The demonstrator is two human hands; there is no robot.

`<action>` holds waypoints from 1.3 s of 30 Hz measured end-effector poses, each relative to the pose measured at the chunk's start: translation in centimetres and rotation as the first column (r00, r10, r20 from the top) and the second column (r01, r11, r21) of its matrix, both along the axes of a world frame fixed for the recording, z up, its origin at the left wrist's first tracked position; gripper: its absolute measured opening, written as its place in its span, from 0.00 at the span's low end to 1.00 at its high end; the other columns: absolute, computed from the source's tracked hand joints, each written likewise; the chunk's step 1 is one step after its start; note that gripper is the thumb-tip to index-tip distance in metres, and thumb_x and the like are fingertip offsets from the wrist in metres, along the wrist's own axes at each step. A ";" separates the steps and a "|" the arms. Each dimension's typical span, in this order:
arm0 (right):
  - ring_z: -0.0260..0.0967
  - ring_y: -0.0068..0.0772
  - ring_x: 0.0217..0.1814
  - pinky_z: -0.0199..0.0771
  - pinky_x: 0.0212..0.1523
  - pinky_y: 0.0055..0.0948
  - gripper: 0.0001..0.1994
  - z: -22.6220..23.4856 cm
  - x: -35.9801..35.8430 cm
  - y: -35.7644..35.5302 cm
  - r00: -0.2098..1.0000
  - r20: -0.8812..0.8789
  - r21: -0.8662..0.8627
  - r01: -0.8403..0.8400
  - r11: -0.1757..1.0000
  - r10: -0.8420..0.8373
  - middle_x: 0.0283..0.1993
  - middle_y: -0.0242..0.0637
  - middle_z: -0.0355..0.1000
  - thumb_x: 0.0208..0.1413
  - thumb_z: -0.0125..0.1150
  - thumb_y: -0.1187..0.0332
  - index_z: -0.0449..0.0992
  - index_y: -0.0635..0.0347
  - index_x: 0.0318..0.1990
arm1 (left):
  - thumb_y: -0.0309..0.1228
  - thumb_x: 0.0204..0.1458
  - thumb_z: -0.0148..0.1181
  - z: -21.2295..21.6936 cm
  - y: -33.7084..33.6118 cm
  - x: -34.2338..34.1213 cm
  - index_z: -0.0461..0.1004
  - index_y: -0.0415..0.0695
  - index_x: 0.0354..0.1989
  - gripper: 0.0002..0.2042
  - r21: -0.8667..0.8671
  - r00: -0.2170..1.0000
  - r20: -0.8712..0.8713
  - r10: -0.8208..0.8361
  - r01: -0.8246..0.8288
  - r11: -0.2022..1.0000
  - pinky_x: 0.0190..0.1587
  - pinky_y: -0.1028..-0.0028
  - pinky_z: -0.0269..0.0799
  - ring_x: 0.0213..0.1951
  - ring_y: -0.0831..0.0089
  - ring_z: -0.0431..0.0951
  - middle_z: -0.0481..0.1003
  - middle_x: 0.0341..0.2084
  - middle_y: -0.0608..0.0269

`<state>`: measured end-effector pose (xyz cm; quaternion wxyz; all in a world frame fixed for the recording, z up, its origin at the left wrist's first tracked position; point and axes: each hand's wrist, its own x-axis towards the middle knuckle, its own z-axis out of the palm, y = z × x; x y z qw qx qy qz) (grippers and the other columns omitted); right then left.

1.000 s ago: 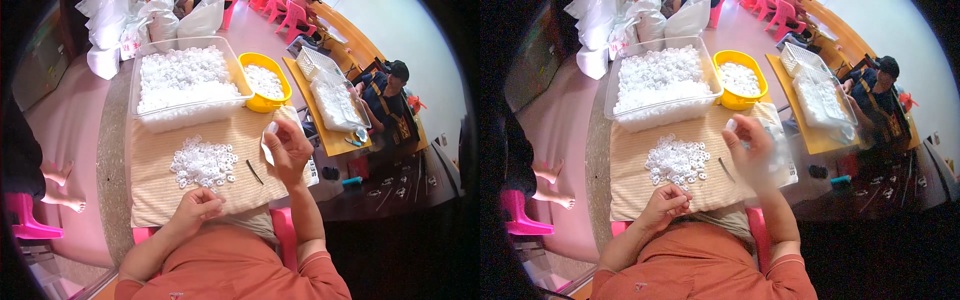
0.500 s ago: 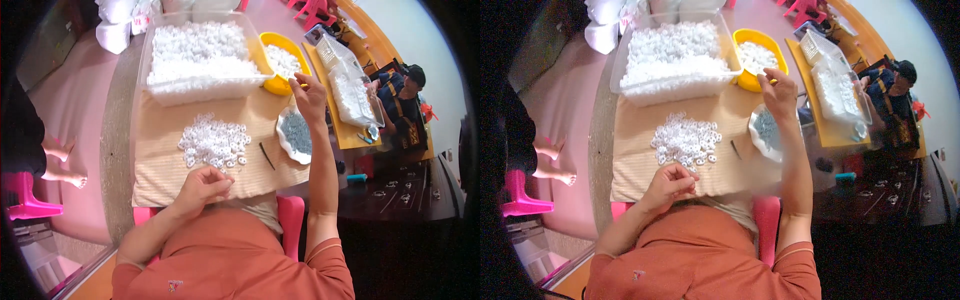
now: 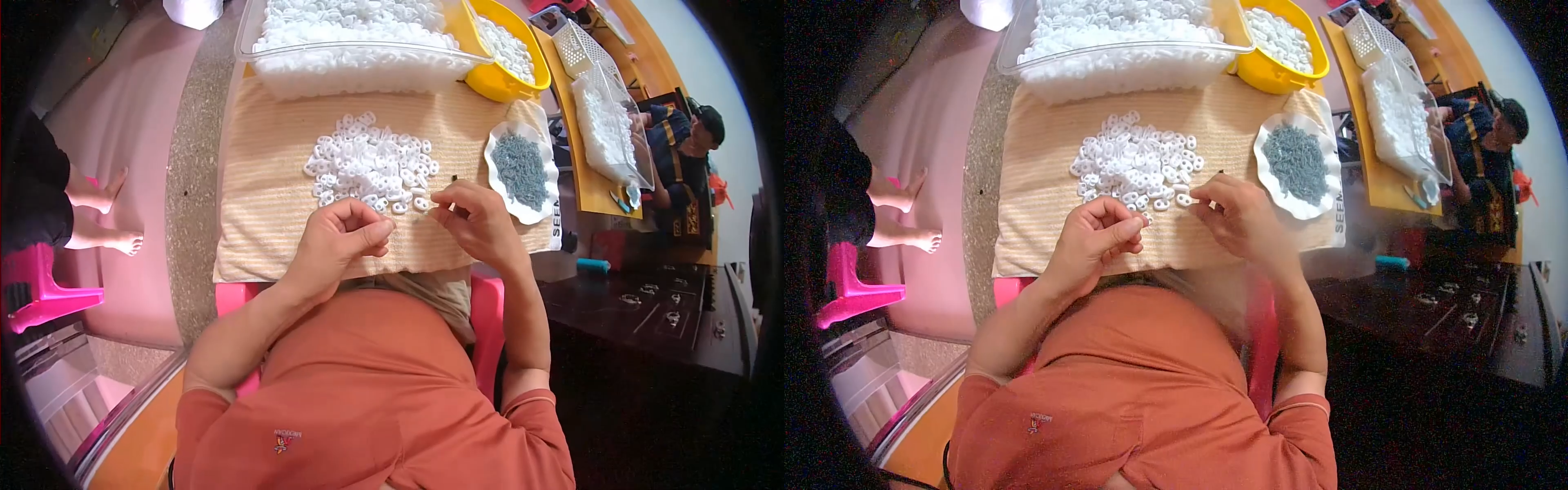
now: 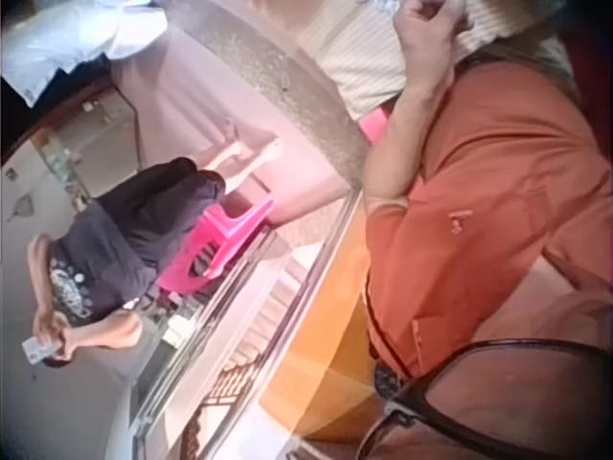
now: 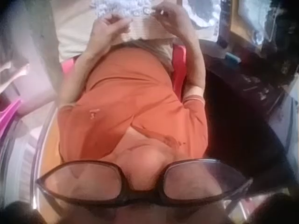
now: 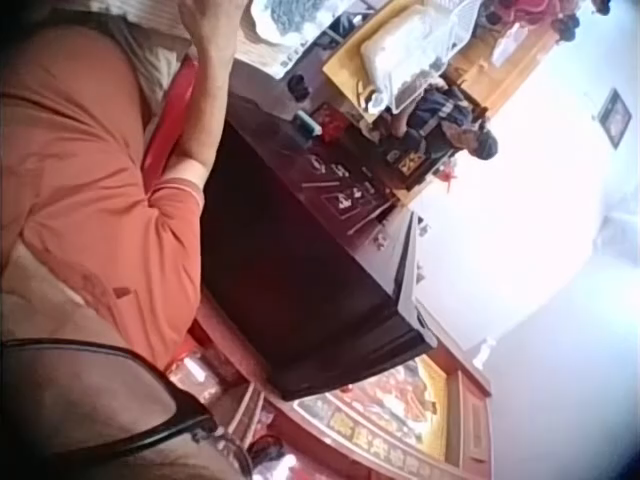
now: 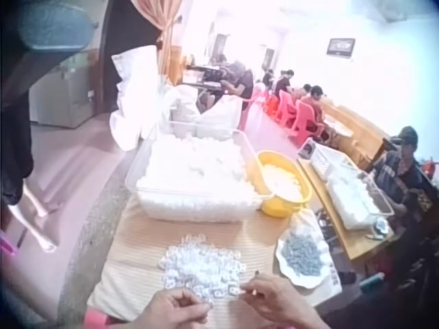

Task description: Assembling small white plastic components by inserting small grey pieces into them using a thin tool.

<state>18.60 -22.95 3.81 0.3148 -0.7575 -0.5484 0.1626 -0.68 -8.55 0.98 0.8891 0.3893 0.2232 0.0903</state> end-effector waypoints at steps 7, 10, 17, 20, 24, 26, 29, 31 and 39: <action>0.74 0.43 0.34 0.72 0.32 0.35 0.08 -1.2 -1.8 -0.6 0.982 0.160 -0.091 -0.091 0.992 0.105 0.33 0.38 0.73 0.45 0.62 0.76 0.78 0.59 0.36 | 0.27 0.53 0.62 -0.7 -0.1 -0.1 0.72 0.41 0.32 0.05 0.011 0.999 0.027 0.023 -0.024 1.000 0.33 0.81 0.75 0.27 0.82 0.74 0.75 0.26 0.66; 0.73 0.44 0.33 0.73 0.32 0.36 0.08 -1.4 -2.4 -0.4 0.976 0.196 -0.117 -0.073 0.990 0.095 0.33 0.37 0.72 0.46 0.62 0.75 0.78 0.57 0.37 | 0.27 0.53 0.62 -0.8 0.0 -0.1 0.72 0.41 0.32 0.05 0.011 0.999 0.031 0.010 -0.011 1.000 0.34 0.80 0.75 0.27 0.82 0.74 0.75 0.26 0.67; 0.72 0.44 0.32 0.72 0.31 0.38 0.06 -1.8 -2.9 -0.4 0.971 0.228 -0.131 -0.045 0.990 0.074 0.32 0.36 0.71 0.48 0.61 0.73 0.76 0.56 0.35 | 0.27 0.53 0.62 -0.6 0.0 -0.1 0.72 0.41 0.32 0.05 0.012 0.999 0.030 0.015 -0.015 1.000 0.33 0.80 0.75 0.27 0.82 0.74 0.75 0.26 0.66; 0.72 0.45 0.33 0.72 0.31 0.38 0.07 -1.9 -3.3 -0.5 0.960 0.271 -0.162 -0.032 0.986 0.076 0.34 0.37 0.71 0.48 0.59 0.76 0.74 0.58 0.37 | 0.26 0.53 0.63 -0.5 0.0 -0.1 0.72 0.40 0.31 0.05 0.001 1.000 0.019 0.020 -0.020 1.000 0.34 0.81 0.73 0.27 0.82 0.73 0.74 0.25 0.67; 0.71 0.47 0.35 0.72 0.32 0.36 0.10 -1.0 -3.8 -0.4 0.974 0.227 -0.039 -0.012 0.999 0.020 0.36 0.42 0.69 0.47 0.56 0.82 0.71 0.62 0.38 | 0.26 0.52 0.63 -0.9 0.1 0.0 0.73 0.40 0.31 0.05 0.105 0.999 0.019 0.043 -0.045 0.994 0.32 0.80 0.72 0.27 0.81 0.74 0.75 0.25 0.66; 0.71 0.47 0.36 0.72 0.33 0.35 0.11 -1.0 -3.7 -0.6 0.985 0.171 0.025 0.011 1.000 -0.015 0.36 0.44 0.69 0.46 0.56 0.85 0.71 0.63 0.38 | 0.26 0.51 0.64 -1.0 0.2 -0.1 0.73 0.40 0.32 0.05 0.209 0.999 0.020 0.049 -0.052 0.977 0.32 0.80 0.71 0.26 0.79 0.74 0.75 0.25 0.65; 0.72 0.46 0.35 0.72 0.35 0.33 0.11 -1.7 -3.5 -0.7 0.996 0.086 0.179 0.012 0.984 -0.028 0.36 0.45 0.70 0.45 0.57 0.86 0.71 0.65 0.37 | 0.25 0.49 0.64 -0.5 0.6 -0.3 0.74 0.40 0.35 0.06 0.856 0.994 0.054 0.096 -0.095 0.508 0.35 0.74 0.73 0.31 0.72 0.76 0.76 0.29 0.62; 0.72 0.45 0.35 0.71 0.35 0.33 0.10 -2.0 -3.5 -0.7 0.999 0.015 0.226 0.038 0.973 -0.042 0.35 0.45 0.71 0.46 0.58 0.85 0.71 0.66 0.36 | 0.25 0.46 0.64 -0.3 0.9 -0.1 0.75 0.42 0.37 0.09 0.981 0.981 0.193 -0.011 -0.193 -0.030 0.37 0.69 0.71 0.35 0.63 0.74 0.75 0.31 0.59; 0.71 0.43 0.35 0.71 0.35 0.32 0.07 -1.8 -4.2 -1.1 1.000 -0.022 0.254 0.021 0.967 -0.016 0.33 0.43 0.71 0.48 0.59 0.83 0.71 0.66 0.35 | 0.29 0.47 0.61 -1.1 -0.3 0.3 0.74 0.43 0.33 0.06 0.949 1.000 0.011 -0.010 -0.013 -0.315 0.37 0.68 0.70 0.36 0.64 0.70 0.68 0.29 0.62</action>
